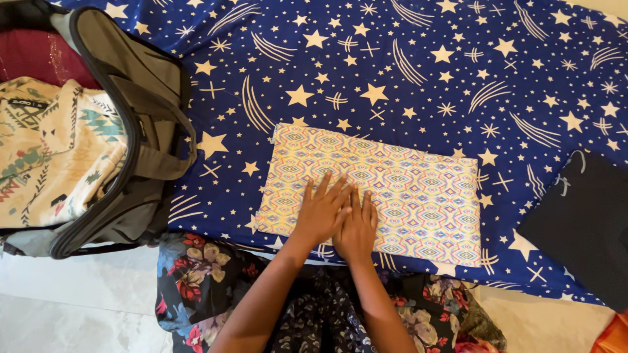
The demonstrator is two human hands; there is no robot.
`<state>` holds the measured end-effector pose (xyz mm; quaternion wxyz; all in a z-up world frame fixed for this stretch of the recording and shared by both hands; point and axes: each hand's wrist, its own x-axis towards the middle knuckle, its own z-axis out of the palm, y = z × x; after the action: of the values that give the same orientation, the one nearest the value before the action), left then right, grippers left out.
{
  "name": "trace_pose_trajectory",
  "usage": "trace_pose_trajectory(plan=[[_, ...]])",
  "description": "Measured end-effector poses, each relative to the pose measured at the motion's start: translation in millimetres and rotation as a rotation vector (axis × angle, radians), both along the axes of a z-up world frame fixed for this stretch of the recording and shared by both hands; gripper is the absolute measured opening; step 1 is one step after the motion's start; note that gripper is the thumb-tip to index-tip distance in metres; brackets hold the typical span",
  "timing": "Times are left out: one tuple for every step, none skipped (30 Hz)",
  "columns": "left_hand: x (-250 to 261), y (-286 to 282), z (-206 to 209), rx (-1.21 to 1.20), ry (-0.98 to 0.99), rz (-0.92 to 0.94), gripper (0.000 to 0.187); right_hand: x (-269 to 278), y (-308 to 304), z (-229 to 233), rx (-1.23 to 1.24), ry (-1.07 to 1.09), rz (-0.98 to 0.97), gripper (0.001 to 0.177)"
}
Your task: The person folds a patterned garment on a bed and places it into a large open bag.
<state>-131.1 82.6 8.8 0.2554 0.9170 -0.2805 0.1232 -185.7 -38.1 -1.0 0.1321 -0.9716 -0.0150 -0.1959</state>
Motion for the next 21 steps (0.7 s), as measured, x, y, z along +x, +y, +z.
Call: trace_pose_trajectory(plan=[[7.7,-1.6,-0.4,0.007,-0.012,0.011,0.056,-0.8,0.6,1.4,0.01,-0.021,0.0,0.05],[14.6,-3.1,-0.4,0.013,-0.024,0.022,0.055,-0.8,0.3,3.0,0.009,-0.03,0.013,0.051],[20.3,-3.9,0.0,0.0,-0.022,0.022,0.055,-0.5,0.0,4.5,0.008,-0.04,0.026,0.052],[25.5,-4.7,0.5,-0.012,-0.021,0.023,0.055,0.0,0.0,5.7,0.007,-0.049,0.039,0.054],[31.2,-5.3,0.8,-0.025,-0.018,0.023,0.056,0.4,0.5,6.3,0.012,-0.045,0.035,0.054],[37.8,-6.0,0.7,-0.006,-0.021,0.022,0.056,0.9,1.3,6.6,0.017,-0.041,0.031,0.055],[45.0,-7.4,-0.1,0.012,-0.024,0.021,0.056,1.3,1.6,6.8,0.021,-0.037,0.028,0.056],[53.7,-8.8,-1.5,0.03,-0.027,0.021,0.057,0.8,2.6,6.7,0.026,-0.041,0.025,0.055],[66.1,-10.0,-3.0,0.075,-0.046,0.056,0.057,0.4,3.4,6.5,0.029,-0.047,0.021,0.054],[81.4,-10.0,-4.6,0.12,-0.065,0.091,0.057,0.7,3.8,6.2,0.033,-0.052,0.018,0.053],[96.7,-9.0,-6.7,0.166,-0.082,0.124,0.058,0.9,4.1,5.7,0.035,-0.057,0.017,0.052],[114.2,-4.0,-8.4,0.182,-0.113,0.157,0.057,1.3,4.0,5.1,0.037,-0.063,0.017,0.052],[130.1,4.3,-10.2,0.199,-0.145,0.191,0.057,1.6,4.4,4.4,0.041,-0.068,0.018,0.051],[142.1,10.4,-11.9,0.231,-0.142,0.23,0.054,0.8,4.1,4.0,0.038,-0.063,0.013,0.051],[154.7,16.2,-11.8,0.263,-0.144,0.269,0.051,1.4,4.2,3.8,0.035,-0.063,0.008,0.051],[162.4,21.8,-11.7,0.295,-0.147,0.308,0.048,1.7,4.3,3.7,0.033,-0.063,0.002,0.051],[166.3,27.6,-11.7,0.293,-0.177,0.261,0.042,1.7,4.3,3.5,0.03,-0.07,-0.001,0.051],[169.1,33.0,-10.7,0.291,-0.208,0.215,0.036,1.7,4.7,3.2,0.028,-0.077,-0.004,0.05],[170.5,35.4,-9.1,0.29,-0.237,0.169,0.031,2.3,5.0,3.1,0.026,-0.083,-0.007,0.05],[170.2,35.4,-7.1,0.264,-0.286,0.158,0.025,3.7,4.7,3.3,0.026,-0.087,-0.003,0.05],[165.2,36.6,-6.3,0.238,-0.329,0.148,0.02,2.8,4.4,3.7,0.028,-0.086,0.001,0.05]])
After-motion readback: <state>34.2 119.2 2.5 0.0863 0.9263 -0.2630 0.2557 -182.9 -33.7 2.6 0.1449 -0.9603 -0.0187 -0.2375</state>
